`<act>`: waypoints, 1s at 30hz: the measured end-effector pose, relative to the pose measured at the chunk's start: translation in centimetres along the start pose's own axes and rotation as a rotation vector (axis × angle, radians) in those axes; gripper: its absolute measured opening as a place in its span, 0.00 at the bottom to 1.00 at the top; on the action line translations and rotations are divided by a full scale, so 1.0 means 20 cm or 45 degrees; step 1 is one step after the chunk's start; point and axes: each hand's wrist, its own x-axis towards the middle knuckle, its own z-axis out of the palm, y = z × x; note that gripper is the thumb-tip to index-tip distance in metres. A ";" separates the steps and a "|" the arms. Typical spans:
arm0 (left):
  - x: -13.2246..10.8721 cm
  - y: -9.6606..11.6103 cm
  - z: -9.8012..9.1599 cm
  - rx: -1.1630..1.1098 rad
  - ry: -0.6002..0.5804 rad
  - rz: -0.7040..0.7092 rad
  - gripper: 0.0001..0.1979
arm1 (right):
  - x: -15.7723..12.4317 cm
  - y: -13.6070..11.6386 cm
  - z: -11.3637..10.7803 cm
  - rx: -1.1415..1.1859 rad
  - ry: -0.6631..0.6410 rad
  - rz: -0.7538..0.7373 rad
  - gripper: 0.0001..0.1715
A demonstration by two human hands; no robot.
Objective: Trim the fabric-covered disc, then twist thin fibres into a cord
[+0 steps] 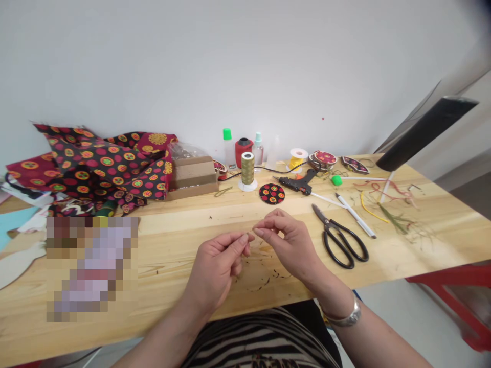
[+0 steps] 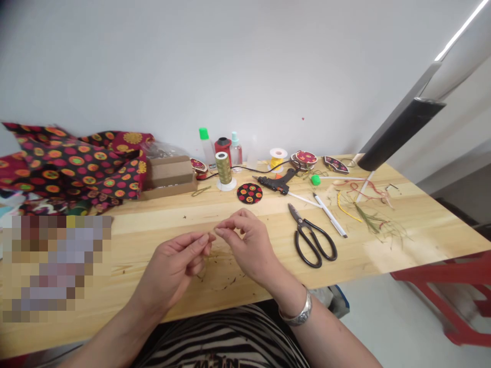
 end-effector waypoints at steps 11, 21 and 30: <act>0.00 -0.01 -0.01 0.009 -0.013 -0.005 0.07 | -0.02 0.01 -0.01 0.023 -0.036 -0.037 0.03; 0.00 -0.01 0.00 0.065 -0.022 -0.024 0.10 | -0.03 0.01 -0.01 -0.248 -0.067 -0.215 0.04; 0.00 -0.03 -0.02 0.148 -0.041 -0.016 0.09 | -0.01 -0.01 -0.01 -0.384 -0.107 -0.276 0.07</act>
